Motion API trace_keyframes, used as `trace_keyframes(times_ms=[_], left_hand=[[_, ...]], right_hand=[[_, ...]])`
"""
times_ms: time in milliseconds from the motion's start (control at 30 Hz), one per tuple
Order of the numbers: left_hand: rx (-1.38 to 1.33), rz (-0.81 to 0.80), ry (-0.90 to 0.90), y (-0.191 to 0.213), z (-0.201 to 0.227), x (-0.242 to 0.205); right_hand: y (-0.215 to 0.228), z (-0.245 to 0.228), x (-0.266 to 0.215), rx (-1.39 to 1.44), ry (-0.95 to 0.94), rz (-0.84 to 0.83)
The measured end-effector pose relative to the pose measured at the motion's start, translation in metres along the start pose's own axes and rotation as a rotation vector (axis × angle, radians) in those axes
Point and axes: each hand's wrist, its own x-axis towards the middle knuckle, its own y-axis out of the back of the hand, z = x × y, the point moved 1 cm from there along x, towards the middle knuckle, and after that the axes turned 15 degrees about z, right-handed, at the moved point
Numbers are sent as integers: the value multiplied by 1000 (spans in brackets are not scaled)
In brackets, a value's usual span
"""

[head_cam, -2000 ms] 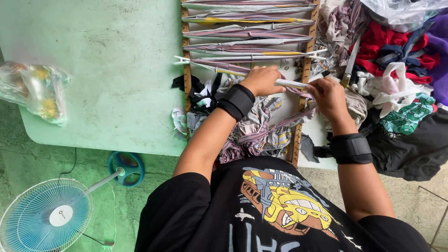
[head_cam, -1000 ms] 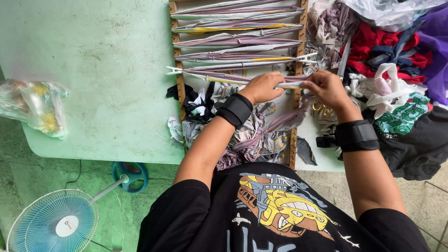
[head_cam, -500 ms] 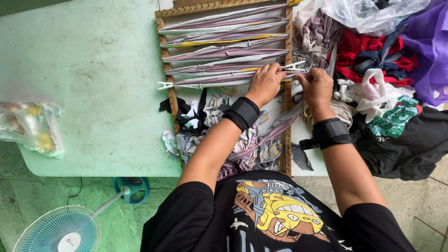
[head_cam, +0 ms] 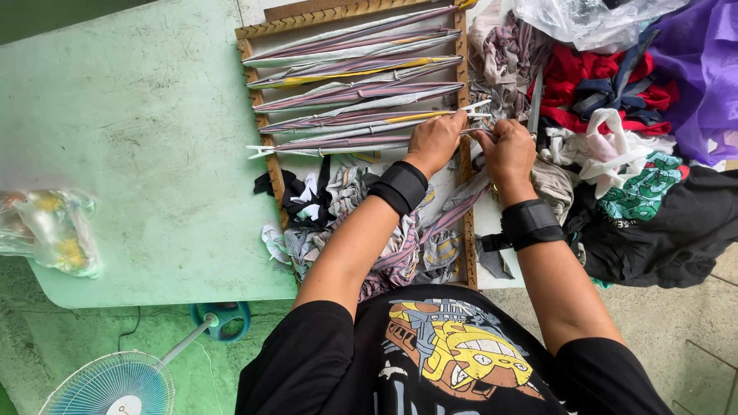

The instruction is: Weaving strips of fabric onto a wooden frame with pegs using plastic clips to secure the material.

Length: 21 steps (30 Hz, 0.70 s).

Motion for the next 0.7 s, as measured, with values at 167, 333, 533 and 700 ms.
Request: trace_keyframes(times_ms=[167, 333, 533, 700], left_hand=[[-105, 12, 102, 2, 3, 3], [-150, 52, 157, -2, 1, 8], [-147, -14, 330, 1, 3, 10], [-137, -60, 407, -9, 2, 15]], right_hand=[[-17, 6, 0, -44, 21, 13], [-17, 4, 0, -62, -32, -38], [14, -13, -5, 179, 4, -36], [33, -10, -5, 220, 21, -28]])
